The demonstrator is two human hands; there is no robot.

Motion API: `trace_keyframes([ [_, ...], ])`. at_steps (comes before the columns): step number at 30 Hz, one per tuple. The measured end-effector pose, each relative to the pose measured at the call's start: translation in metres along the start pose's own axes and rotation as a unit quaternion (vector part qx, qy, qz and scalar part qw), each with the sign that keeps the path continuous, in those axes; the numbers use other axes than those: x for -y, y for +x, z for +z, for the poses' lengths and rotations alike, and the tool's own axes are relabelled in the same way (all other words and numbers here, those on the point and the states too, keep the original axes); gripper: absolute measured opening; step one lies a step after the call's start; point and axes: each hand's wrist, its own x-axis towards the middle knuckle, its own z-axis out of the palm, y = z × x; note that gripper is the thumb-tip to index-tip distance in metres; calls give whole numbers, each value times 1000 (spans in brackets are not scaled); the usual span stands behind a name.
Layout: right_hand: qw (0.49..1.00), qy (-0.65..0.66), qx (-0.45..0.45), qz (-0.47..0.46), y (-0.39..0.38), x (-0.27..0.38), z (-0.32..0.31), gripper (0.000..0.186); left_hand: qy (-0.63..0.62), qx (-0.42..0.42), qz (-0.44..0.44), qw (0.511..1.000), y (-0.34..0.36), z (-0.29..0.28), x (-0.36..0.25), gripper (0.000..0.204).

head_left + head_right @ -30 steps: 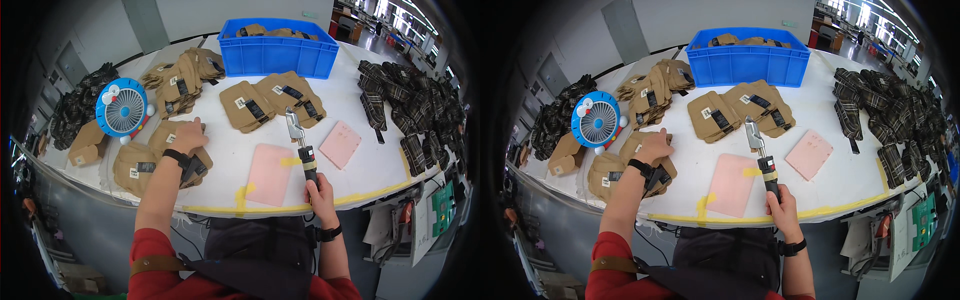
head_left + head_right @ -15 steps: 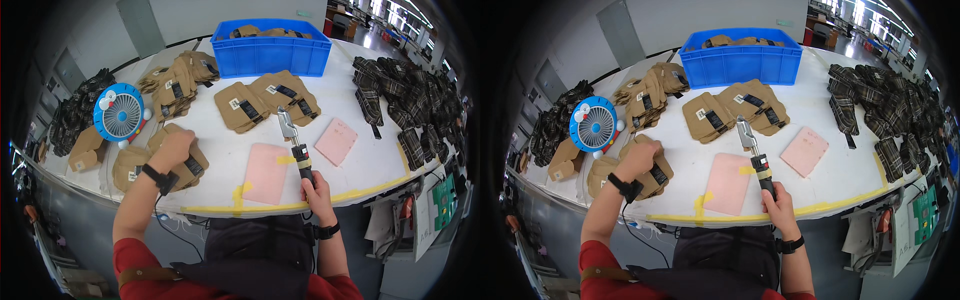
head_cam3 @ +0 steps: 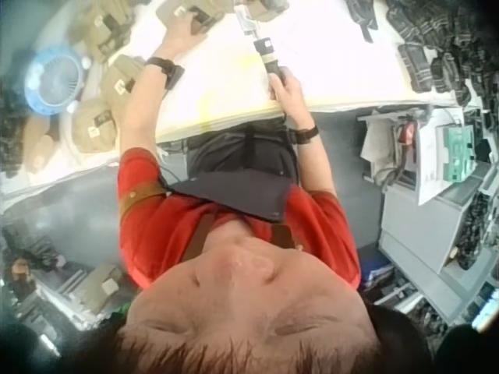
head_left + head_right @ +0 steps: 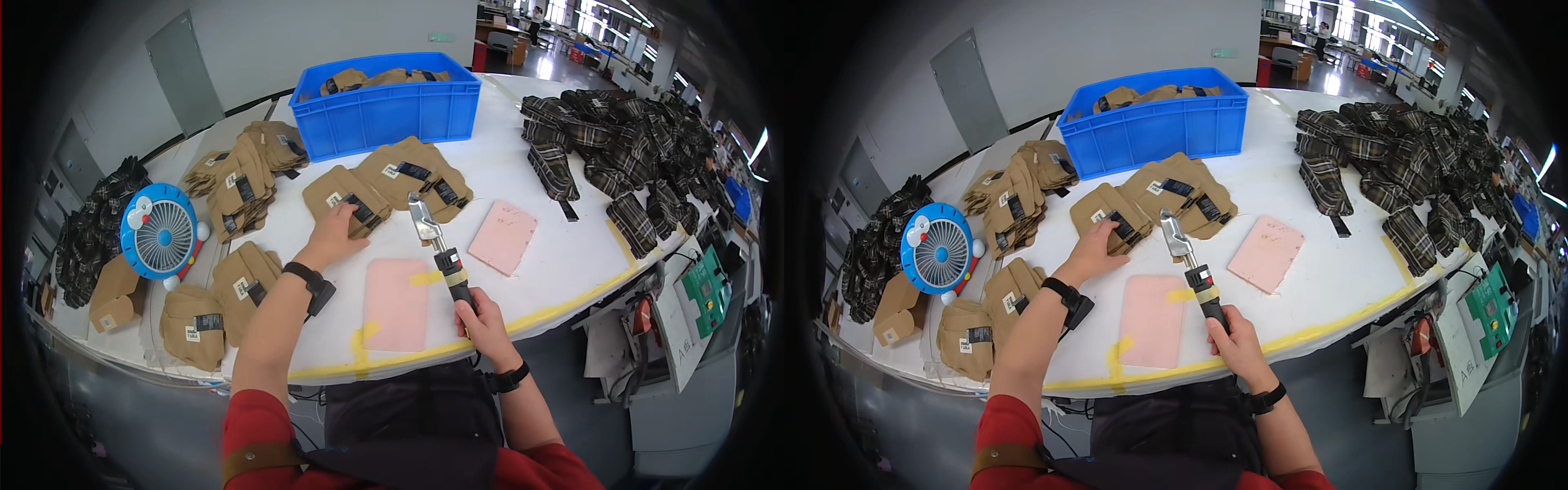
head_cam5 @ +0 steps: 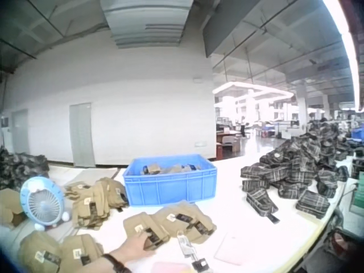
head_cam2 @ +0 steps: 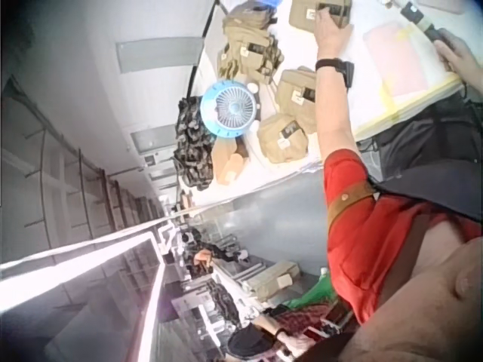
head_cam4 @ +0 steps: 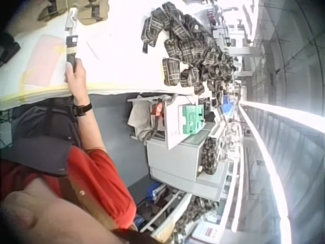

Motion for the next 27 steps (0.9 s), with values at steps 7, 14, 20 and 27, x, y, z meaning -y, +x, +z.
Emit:
trace_keyframes([
  [7, 1000, -30, -5, 8, -1, 7, 0, 23, 129, 73, 10, 989, 10, 7, -13, 38],
  [14, 999, -36, -24, -11, 0, -3, 3, 32, 177, 185, -105, 961, 55, -19, -18, 38],
  [20, 993, 91, -73, -10, 0, -7, -3, 30, 96, 84, -185, 975, 90, -2, -26, 81],
  [27, 998, 44, -41, 8, -3, -3, -5, 31, -115, -114, -511, 844, 80, 1, 11, 97],
])
